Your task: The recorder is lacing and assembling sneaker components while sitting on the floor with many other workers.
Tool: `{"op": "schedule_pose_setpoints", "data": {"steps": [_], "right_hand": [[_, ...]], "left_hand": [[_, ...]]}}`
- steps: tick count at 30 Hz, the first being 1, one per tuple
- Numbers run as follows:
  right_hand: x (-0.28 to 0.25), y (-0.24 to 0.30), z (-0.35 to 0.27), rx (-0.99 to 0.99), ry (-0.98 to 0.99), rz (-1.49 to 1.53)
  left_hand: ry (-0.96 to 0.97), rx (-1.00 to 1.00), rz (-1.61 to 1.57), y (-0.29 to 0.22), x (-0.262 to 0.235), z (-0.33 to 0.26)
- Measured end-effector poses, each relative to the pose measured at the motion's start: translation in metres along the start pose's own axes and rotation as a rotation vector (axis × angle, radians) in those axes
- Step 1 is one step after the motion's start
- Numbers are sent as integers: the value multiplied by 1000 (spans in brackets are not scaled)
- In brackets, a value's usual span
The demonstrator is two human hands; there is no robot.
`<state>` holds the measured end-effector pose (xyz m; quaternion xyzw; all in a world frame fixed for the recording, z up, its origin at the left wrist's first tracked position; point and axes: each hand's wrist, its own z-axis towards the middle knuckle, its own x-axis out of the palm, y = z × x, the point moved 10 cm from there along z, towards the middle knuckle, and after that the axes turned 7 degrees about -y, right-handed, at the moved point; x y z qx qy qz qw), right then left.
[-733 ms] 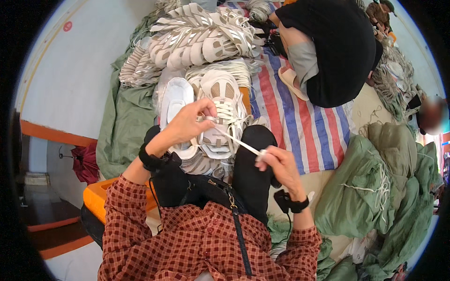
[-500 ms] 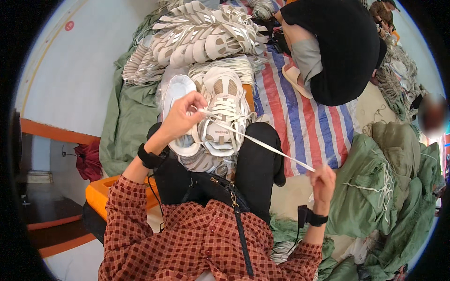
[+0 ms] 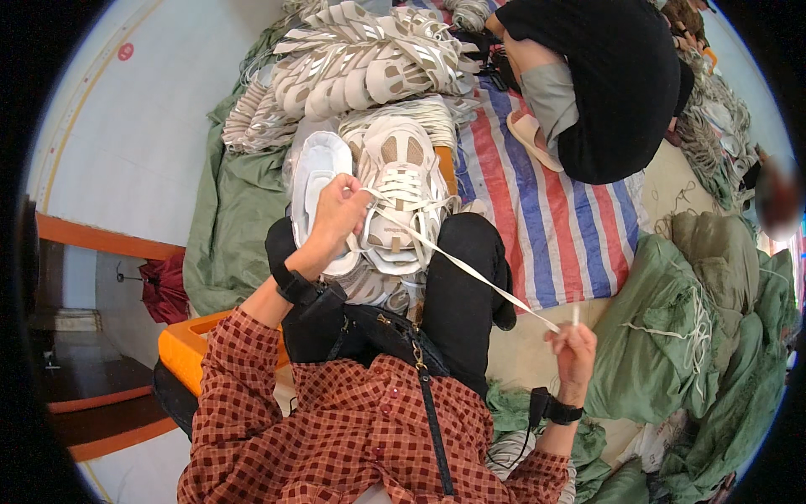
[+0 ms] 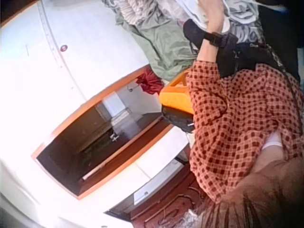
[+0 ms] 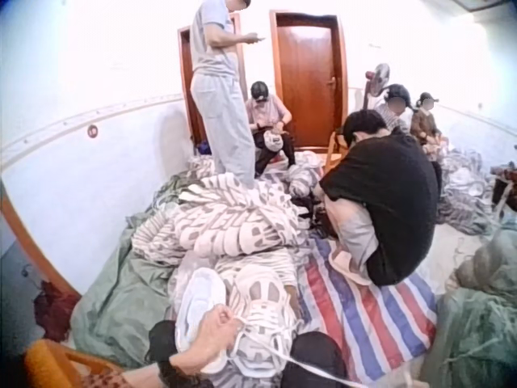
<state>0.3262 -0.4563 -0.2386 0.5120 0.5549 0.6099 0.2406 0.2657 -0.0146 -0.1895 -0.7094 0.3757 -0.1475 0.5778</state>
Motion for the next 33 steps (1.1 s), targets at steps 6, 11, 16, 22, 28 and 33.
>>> {"op": "schedule_pose_setpoints", "data": {"steps": [6,11,16,22,28,33], "right_hand": [[-82,-45,-9,339,-254,-511],[15,5,78,-83,-227,-662],[168,36,104,-200,24,-587],[252,43,86,-657,171,-868],[236,22,83,-487,179,-1096],[229,13,80,-361,231,-1117]], "left_hand": [[147,253,162,-28,5,-24],[7,680,464,-60,8,-39],[64,870,861,-76,38,-47],[-117,1060,955,-90,45,-46],[436,338,351,-33,12,0],[562,303,162,-28,16,9]]}}
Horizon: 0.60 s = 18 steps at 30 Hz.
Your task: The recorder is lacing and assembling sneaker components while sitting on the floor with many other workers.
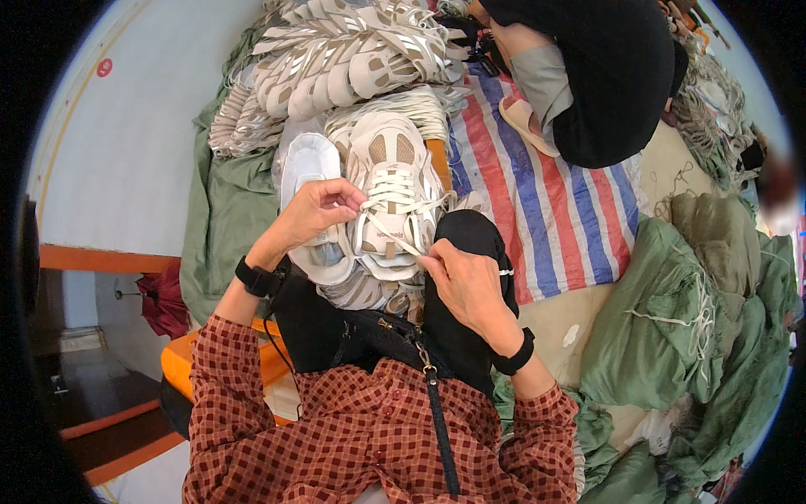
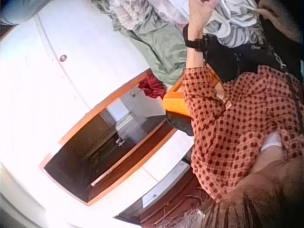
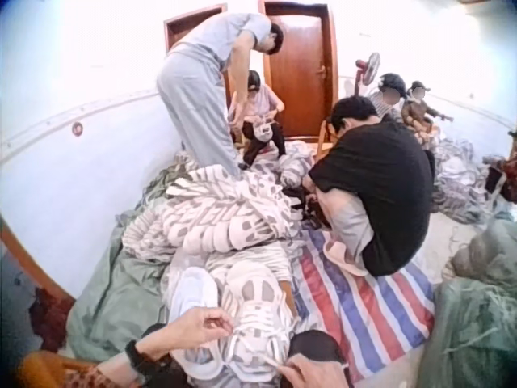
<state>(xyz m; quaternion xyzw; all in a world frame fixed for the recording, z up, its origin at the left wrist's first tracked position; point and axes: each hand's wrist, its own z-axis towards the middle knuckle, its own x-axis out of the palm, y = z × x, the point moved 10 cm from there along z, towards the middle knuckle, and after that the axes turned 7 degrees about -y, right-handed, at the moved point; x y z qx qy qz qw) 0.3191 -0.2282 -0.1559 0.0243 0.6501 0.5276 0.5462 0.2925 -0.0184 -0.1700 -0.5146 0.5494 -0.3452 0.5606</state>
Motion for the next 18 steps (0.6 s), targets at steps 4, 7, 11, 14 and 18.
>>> {"op": "schedule_pose_setpoints", "data": {"steps": [4,7,11,14,18], "right_hand": [[2,-5,-3,22,11,106],[3,-7,-4,148,77,257],[11,0,-6,200,160,323],[4,-2,-12,133,132,268],[-16,-69,-39,462,299,297]], "left_hand": [[23,1,28,5,7,1],[-216,191,330,-24,8,-7],[-640,583,834,-77,17,-25],[-638,505,911,-68,18,-26],[-529,320,387,-50,2,-33]]}}
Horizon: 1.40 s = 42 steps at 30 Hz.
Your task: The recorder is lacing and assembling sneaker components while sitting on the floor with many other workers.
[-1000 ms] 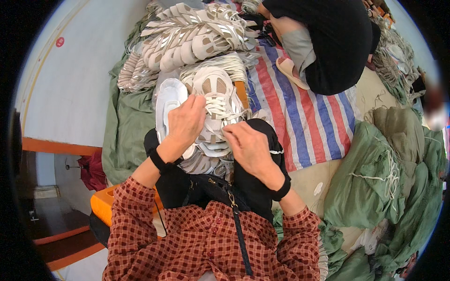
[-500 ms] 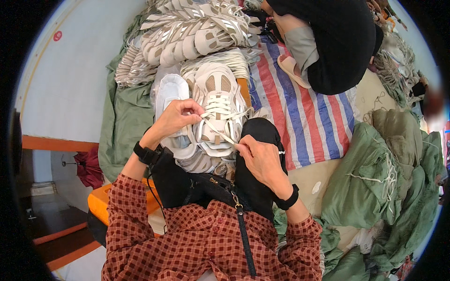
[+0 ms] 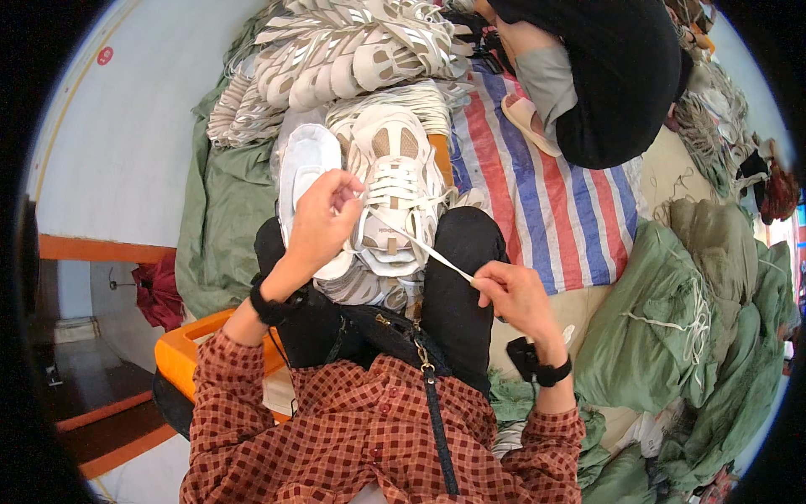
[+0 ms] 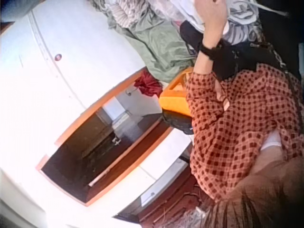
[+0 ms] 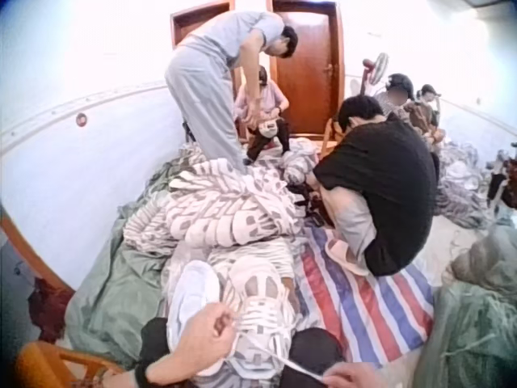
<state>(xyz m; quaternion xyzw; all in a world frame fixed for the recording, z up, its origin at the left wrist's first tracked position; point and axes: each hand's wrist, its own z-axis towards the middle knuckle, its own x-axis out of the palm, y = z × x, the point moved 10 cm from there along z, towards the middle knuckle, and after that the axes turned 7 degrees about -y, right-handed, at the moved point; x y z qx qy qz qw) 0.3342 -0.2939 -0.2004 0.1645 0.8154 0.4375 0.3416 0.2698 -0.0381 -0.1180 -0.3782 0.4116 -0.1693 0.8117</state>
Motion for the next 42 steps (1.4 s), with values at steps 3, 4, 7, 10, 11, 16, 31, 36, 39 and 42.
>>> {"op": "schedule_pose_setpoints", "data": {"steps": [3,4,7,10,11,16,31,36,39,42], "right_hand": [[-28,19,13,-166,-206,-8],[-36,40,18,-283,-363,-2],[-31,72,47,-401,-339,172],[-19,83,58,-646,-415,114],[-9,84,67,-731,-435,43],[25,82,74,-681,-312,-94],[-4,76,69,-399,241,487],[-3,87,66,-539,-245,-34],[7,85,64,-525,-320,101],[13,86,55,-590,-351,49]], "left_hand": [[258,-374,-240,10,24,-14],[370,-465,-319,6,38,-23],[479,-445,-246,-4,59,-30],[616,-397,-227,-14,83,-41],[621,-476,-276,-5,86,-50],[666,-990,-655,6,101,-98],[772,-497,-602,-78,-18,-43],[230,-209,-1010,-65,-153,12],[14,-154,-1144,-55,-190,28],[-68,-122,-1326,-43,-230,41]]}}
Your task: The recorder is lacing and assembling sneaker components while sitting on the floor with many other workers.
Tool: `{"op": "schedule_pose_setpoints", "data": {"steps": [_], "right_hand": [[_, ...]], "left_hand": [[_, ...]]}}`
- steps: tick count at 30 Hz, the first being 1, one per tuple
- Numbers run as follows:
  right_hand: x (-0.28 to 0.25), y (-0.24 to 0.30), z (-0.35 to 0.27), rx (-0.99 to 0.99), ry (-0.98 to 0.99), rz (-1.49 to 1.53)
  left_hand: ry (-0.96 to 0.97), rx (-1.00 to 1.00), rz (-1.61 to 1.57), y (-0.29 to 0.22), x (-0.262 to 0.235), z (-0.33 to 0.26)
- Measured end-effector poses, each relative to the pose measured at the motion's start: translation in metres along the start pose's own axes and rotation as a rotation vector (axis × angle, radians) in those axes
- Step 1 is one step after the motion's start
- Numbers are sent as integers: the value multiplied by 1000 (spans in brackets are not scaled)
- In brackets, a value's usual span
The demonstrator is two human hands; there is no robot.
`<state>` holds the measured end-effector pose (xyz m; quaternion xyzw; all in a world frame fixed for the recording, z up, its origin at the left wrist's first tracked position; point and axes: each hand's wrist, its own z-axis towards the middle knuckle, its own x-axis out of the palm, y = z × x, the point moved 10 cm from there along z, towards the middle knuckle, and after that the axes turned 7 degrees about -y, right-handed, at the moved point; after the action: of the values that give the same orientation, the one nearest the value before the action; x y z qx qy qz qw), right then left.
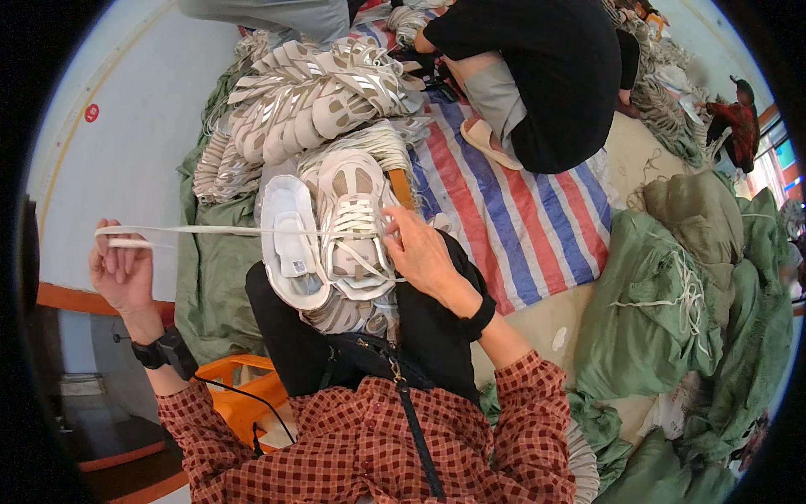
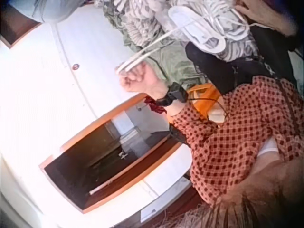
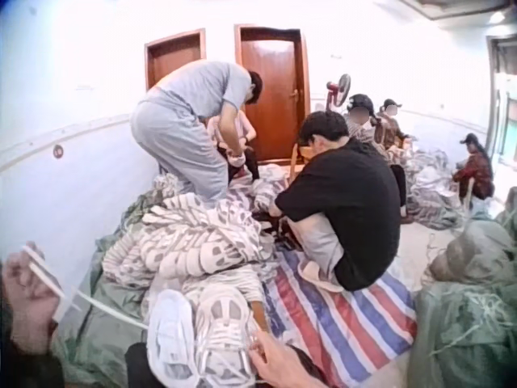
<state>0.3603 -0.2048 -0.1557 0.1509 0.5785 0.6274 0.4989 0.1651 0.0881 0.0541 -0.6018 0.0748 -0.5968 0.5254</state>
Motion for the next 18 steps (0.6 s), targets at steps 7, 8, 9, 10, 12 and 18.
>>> {"op": "schedule_pose_setpoints", "data": {"steps": [7,8,9,10,12,18], "right_hand": [[-9,10,-13,70,-27,-176],[-10,13,-17,72,-25,-180],[-8,17,-22,37,3,-283],[-6,21,-27,2,32,-385],[-4,21,-39,8,80,-460],[-11,33,-42,-123,36,-420]], "left_hand": [[-170,55,1601,76,-56,-5],[-144,42,1540,99,-48,-13],[-140,49,1455,120,-36,-19],[-135,56,1372,138,-26,-25],[68,200,1405,170,4,-33],[363,384,1637,236,48,-44]]}}
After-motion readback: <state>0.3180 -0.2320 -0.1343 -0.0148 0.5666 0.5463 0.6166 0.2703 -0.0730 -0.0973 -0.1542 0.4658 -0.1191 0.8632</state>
